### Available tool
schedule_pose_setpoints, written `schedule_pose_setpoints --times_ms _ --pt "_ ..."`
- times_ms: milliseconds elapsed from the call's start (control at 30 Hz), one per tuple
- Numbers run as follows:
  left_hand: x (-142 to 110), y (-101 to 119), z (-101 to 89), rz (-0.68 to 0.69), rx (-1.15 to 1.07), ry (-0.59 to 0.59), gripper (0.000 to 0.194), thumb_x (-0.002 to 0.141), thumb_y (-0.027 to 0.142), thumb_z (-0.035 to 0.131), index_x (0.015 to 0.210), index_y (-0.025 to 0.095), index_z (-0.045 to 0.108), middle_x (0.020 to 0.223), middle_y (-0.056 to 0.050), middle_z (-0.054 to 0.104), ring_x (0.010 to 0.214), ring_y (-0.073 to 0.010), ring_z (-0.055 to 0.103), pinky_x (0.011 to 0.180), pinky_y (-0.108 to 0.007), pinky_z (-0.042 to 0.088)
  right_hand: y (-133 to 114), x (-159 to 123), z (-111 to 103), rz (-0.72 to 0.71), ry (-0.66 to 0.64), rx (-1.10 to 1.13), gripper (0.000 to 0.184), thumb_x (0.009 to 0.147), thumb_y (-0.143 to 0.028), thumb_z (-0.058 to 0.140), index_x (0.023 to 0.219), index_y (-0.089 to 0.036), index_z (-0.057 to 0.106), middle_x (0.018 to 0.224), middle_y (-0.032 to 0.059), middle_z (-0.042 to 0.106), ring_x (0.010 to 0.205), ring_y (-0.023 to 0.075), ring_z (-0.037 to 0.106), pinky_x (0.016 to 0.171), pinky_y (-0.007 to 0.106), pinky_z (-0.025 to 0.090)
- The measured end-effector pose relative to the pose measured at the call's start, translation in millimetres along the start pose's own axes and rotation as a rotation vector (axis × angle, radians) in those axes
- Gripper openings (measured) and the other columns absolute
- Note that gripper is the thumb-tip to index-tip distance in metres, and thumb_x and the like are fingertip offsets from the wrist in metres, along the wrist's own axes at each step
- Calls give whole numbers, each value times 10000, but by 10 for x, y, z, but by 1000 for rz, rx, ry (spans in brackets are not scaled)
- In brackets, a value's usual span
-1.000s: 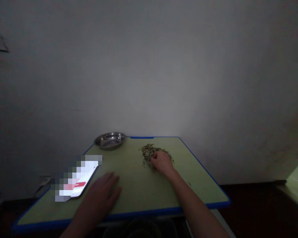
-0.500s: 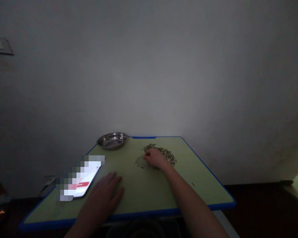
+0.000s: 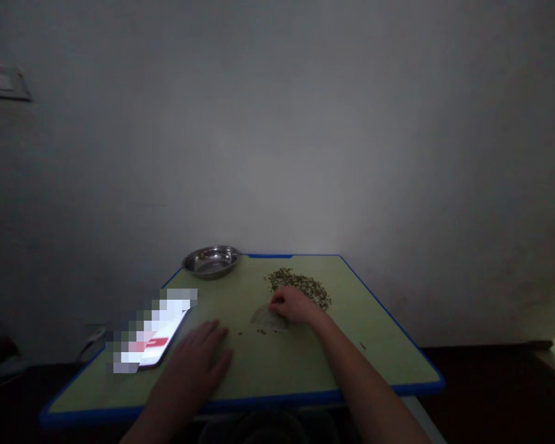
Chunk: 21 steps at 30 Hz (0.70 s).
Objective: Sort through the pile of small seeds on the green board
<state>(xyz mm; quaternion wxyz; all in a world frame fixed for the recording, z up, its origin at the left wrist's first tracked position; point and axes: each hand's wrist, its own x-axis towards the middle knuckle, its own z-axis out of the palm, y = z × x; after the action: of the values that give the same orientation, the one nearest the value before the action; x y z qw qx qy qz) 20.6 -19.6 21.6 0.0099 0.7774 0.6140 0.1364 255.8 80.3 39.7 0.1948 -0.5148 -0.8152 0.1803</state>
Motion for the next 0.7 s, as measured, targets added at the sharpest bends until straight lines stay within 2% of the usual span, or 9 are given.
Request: schedule_pose_setpoints --times_ms 100,333,567,700 --pt "-6 3 -10 2 -3 12 452 877 351 423 1260 153 559 1419 -161 486 1338 -295 409 1104 -491 315 40 -66 -7 15 40 15 175 794 -223 589 826 -148 744 758 35 700 663 135 581 596 217 392" --pt "-1 -48 20 47 0 76 449 849 185 365 1250 174 568 1374 -134 541 1303 -264 459 1084 -478 355 52 -120 -17 -7 131 49 172 820 -214 562 787 -154 720 746 25 672 694 139 557 633 223 381" --pt "5 -57 60 29 1 59 489 817 166 380 1281 152 533 1393 -136 520 1322 -257 435 1112 -476 320 122 -375 -42 23 184 218 228 838 -287 515 736 -152 667 661 10 623 627 140 537 582 229 375" --pt "5 -49 49 30 -11 52 490 824 171 367 1287 149 527 1399 -136 514 1327 -256 428 1114 -478 314 177 -519 -23 66 242 192 260 846 -323 495 711 -158 644 645 8 612 612 144 527 572 237 361"
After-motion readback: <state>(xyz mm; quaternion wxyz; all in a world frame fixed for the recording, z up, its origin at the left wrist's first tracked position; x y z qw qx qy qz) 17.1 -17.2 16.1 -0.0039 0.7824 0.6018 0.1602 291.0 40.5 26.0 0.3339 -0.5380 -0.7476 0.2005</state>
